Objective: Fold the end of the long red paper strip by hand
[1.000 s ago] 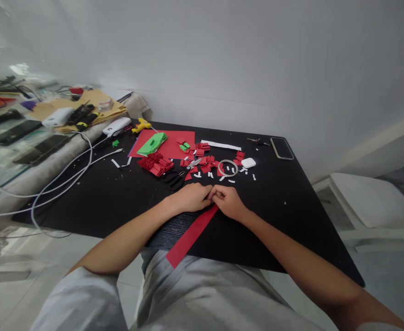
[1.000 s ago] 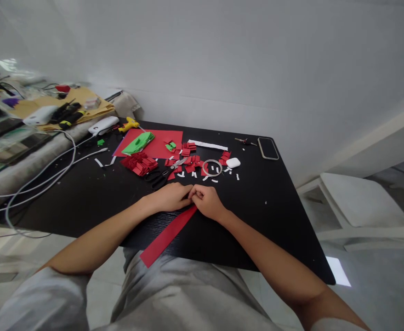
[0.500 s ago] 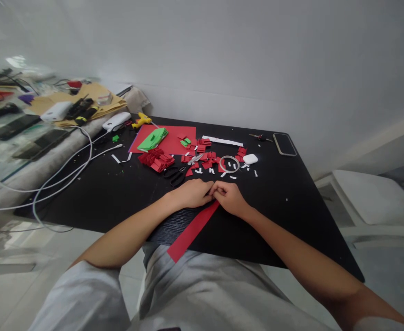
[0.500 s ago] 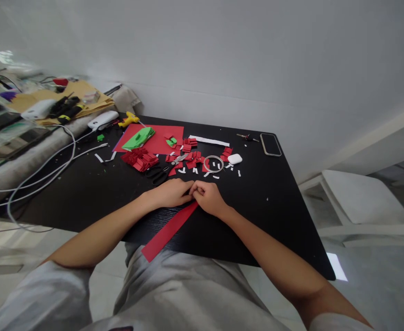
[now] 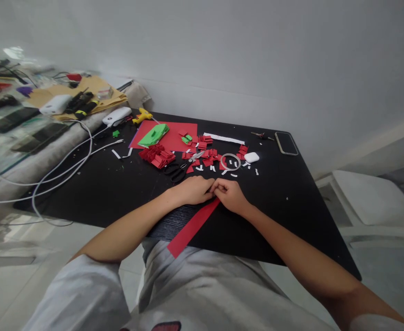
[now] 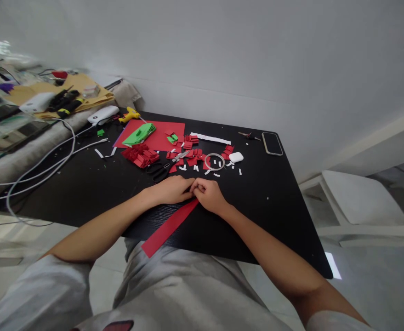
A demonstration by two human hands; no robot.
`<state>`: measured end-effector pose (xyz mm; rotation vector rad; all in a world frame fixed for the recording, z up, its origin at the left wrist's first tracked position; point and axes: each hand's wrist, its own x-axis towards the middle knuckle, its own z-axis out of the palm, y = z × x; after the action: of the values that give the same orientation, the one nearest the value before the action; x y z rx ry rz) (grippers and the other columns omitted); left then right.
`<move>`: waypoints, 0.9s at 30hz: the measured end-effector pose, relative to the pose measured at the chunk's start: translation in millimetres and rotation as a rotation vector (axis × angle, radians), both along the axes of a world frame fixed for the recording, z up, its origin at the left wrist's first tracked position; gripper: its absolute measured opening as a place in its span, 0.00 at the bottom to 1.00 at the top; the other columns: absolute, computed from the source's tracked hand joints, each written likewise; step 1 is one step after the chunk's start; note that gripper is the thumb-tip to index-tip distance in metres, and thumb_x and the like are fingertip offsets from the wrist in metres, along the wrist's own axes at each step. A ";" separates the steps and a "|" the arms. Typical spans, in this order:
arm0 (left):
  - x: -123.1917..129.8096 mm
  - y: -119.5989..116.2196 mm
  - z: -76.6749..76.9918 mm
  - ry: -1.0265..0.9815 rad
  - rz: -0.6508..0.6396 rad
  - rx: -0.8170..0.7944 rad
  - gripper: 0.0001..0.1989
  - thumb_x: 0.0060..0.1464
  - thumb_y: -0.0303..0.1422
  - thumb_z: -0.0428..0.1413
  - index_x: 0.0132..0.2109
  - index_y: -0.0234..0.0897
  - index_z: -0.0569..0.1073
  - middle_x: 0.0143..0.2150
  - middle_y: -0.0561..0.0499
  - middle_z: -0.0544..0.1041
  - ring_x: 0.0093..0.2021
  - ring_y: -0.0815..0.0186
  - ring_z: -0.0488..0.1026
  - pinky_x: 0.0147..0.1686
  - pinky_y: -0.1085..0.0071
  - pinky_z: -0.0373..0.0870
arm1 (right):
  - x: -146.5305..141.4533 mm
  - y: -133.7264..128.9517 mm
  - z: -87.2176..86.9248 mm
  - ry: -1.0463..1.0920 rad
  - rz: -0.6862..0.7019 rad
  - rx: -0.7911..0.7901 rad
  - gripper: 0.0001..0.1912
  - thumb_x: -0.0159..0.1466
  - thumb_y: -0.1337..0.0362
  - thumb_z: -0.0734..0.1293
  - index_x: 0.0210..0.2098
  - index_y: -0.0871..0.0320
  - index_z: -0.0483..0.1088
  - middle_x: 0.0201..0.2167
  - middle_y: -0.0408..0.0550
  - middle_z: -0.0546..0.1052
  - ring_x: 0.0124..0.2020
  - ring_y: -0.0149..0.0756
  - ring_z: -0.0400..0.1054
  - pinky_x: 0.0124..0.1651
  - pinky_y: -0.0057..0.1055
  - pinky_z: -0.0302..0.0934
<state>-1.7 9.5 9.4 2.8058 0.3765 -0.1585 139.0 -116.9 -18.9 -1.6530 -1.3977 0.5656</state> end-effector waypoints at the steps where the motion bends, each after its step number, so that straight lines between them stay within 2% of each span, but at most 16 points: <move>1: 0.1 0.0 0.0 0.000 -0.003 0.006 0.12 0.66 0.38 0.54 0.51 0.38 0.75 0.41 0.43 0.81 0.42 0.53 0.81 0.40 0.64 0.73 | 0.1 0.0 -0.1 0.000 0.001 -0.001 0.09 0.59 0.71 0.64 0.27 0.56 0.74 0.15 0.33 0.56 0.20 0.26 0.51 0.30 0.28 0.52; 8: 0.8 -0.4 -0.4 -0.021 -0.017 -0.010 0.12 0.66 0.38 0.55 0.50 0.37 0.76 0.41 0.42 0.81 0.41 0.54 0.81 0.40 0.64 0.72 | 1.4 -0.2 0.0 -0.007 -0.006 -0.034 0.08 0.59 0.69 0.64 0.27 0.56 0.74 0.15 0.33 0.57 0.20 0.27 0.51 0.29 0.28 0.49; 17: 1.7 -0.7 -1.1 -0.005 -0.012 -0.015 0.12 0.66 0.38 0.54 0.51 0.38 0.75 0.42 0.42 0.81 0.43 0.54 0.80 0.42 0.64 0.72 | 1.9 -1.0 0.9 -0.027 -0.007 -0.037 0.09 0.59 0.71 0.63 0.28 0.56 0.75 0.16 0.34 0.57 0.21 0.27 0.52 0.31 0.29 0.52; 27: 1.6 -1.6 1.7 0.005 -0.027 0.003 0.12 0.66 0.38 0.53 0.50 0.37 0.75 0.42 0.42 0.81 0.42 0.54 0.80 0.39 0.64 0.70 | 2.7 -1.2 -1.7 -0.021 -0.002 -0.022 0.09 0.59 0.70 0.63 0.28 0.56 0.75 0.16 0.34 0.58 0.21 0.27 0.53 0.32 0.29 0.52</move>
<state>-0.1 7.9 11.1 2.8144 0.3403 -0.1704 141.7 -118.1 -20.6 -1.6818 -1.4096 0.5659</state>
